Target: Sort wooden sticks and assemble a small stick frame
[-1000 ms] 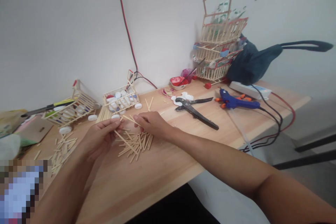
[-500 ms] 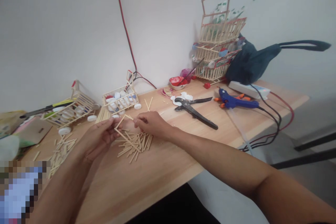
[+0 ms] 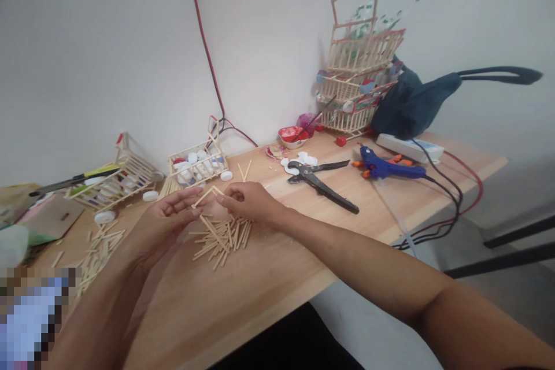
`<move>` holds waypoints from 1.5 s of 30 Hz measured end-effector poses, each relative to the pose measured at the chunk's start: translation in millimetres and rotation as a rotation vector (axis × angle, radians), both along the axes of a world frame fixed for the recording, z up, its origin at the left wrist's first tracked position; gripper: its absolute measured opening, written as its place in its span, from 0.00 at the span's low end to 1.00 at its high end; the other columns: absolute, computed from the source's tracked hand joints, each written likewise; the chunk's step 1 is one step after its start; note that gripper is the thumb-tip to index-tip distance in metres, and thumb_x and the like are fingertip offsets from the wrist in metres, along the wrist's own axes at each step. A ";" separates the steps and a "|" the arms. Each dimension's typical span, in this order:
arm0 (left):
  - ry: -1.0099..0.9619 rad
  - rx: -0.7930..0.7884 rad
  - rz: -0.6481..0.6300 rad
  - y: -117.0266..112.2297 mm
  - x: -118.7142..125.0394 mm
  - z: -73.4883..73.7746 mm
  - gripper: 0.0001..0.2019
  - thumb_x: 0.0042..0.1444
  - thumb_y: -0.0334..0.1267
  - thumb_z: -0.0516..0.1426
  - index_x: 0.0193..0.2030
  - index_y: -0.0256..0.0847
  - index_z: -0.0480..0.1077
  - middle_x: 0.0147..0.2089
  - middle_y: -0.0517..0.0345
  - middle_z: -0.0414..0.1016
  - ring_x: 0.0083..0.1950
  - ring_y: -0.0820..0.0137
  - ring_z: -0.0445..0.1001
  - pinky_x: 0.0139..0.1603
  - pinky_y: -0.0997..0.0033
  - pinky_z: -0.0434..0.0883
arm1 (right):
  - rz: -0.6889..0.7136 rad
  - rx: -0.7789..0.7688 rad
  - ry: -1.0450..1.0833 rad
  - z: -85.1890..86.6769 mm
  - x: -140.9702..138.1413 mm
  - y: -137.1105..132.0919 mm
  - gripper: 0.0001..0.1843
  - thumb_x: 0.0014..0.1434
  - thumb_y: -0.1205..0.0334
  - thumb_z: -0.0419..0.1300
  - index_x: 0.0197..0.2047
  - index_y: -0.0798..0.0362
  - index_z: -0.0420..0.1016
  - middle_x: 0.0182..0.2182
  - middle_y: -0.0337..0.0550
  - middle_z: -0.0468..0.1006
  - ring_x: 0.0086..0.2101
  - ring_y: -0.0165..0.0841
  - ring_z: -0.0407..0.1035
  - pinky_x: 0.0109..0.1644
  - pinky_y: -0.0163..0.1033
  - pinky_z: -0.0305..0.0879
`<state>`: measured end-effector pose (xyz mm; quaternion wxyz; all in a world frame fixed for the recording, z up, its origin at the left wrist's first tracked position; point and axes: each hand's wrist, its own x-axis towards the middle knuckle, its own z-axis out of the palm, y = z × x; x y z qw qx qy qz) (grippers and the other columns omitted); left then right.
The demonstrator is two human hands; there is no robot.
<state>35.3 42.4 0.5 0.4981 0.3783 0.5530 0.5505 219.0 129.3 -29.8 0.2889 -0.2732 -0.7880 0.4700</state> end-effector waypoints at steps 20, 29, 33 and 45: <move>-0.017 0.111 0.122 1.3 1.5 -3.0 0.30 0.33 0.33 0.72 0.48 0.36 0.76 0.39 0.53 0.78 0.41 0.70 0.76 0.43 0.73 0.72 | 0.024 -0.068 0.034 4.8 0.4 3.8 0.13 0.60 0.58 0.56 0.33 0.58 0.77 0.23 0.37 0.71 0.24 0.24 0.61 0.29 0.30 0.54; 0.008 0.142 0.175 3.0 -1.7 -7.1 0.27 0.34 0.34 0.72 0.46 0.34 0.77 0.39 0.53 0.78 0.41 0.71 0.75 0.43 0.75 0.71 | 0.044 -0.057 0.005 9.2 2.4 -0.3 0.13 0.61 0.59 0.56 0.33 0.58 0.77 0.23 0.37 0.71 0.23 0.23 0.59 0.28 0.29 0.53; 0.034 0.144 0.167 2.0 -1.2 -4.7 0.28 0.33 0.34 0.72 0.46 0.36 0.77 0.40 0.53 0.78 0.42 0.71 0.75 0.44 0.75 0.71 | 0.043 -0.089 0.026 8.1 2.1 -0.2 0.14 0.61 0.55 0.56 0.34 0.58 0.74 0.24 0.37 0.71 0.24 0.24 0.61 0.29 0.30 0.55; 0.063 0.091 0.015 -1.4 7.5 -7.4 0.29 0.37 0.36 0.71 0.51 0.39 0.75 0.45 0.50 0.78 0.48 0.65 0.75 0.47 0.70 0.73 | 0.015 0.000 0.145 11.7 1.0 5.4 0.15 0.58 0.52 0.58 0.37 0.57 0.71 0.27 0.36 0.68 0.28 0.26 0.59 0.32 0.31 0.55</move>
